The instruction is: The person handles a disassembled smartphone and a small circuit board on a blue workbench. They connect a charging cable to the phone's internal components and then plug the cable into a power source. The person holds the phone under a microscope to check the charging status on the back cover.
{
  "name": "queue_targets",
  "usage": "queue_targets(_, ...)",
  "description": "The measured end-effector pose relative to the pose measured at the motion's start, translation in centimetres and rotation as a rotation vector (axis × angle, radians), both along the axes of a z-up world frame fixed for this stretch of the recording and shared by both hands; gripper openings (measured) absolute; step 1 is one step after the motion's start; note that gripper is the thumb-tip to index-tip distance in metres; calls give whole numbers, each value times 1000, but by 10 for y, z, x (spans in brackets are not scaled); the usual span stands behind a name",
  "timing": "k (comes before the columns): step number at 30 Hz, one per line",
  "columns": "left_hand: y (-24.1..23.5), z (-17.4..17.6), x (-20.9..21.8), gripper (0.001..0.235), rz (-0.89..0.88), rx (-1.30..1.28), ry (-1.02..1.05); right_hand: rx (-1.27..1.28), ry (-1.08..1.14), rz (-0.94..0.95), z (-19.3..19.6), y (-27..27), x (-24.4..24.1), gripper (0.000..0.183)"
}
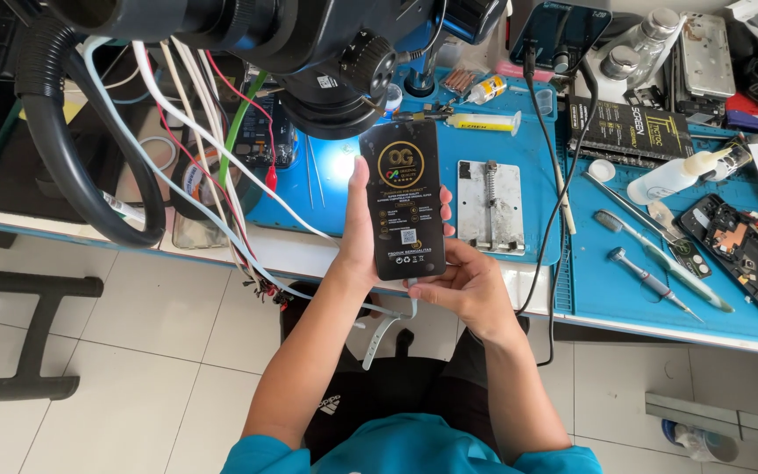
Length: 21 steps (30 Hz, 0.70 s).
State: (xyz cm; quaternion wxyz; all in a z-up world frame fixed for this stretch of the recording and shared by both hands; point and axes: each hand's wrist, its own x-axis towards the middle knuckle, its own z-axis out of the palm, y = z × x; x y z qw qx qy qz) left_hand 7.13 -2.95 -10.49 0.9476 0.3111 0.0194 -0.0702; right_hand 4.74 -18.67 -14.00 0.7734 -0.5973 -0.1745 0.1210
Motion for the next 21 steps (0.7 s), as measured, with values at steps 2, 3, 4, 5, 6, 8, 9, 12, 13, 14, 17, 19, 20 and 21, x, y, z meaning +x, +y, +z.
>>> queue_targets(2,0,2,-1,89,2,-1,5,-20,0,-7,0,0,-1,58)
queue_targets(3,0,3,-2,88,1,-6,8,-33,6,-19,-2,0,-1,57)
queue_targets(4,0,5,-3,88,0,-10,11,-45,11,-31,-3,0,-1,57)
queue_targets(5,0,5,-4,88,2,-9,10,-45,10,-30,-2,0,-1,57)
queue_targets(6,0,6,-4,88,2,-13,9,-58,11,-34,-1,1,-1,57)
queue_targets(8,0,7,-4,88,2,-16,9,-71,12,-39,-1,1,0,57)
queue_targets(9,0,7,-4,89,6,-6,3,-75,15,-38,-2,0,0,57)
queue_targets(12,-1,5,-1,90,18,17,-13,-81,24,-30,-3,0,0,58)
queue_targets(13,-1,4,0,92,26,32,-24,-80,29,-22,-4,-1,-1,58)
queue_targets(14,-2,3,1,92,26,31,-23,-81,30,-22,-3,-1,-1,58)
queue_targets(17,-2,1,1,91,26,44,-45,-73,35,-17,1,0,-1,59)
queue_targets(19,-3,2,1,92,29,80,-51,-68,23,-23,5,1,-1,55)
queue_targets(20,-3,2,0,92,29,80,-52,-68,23,-23,4,1,-1,55)
queue_targets(21,-3,2,0,92,33,91,-51,-61,28,-27,3,1,0,50)
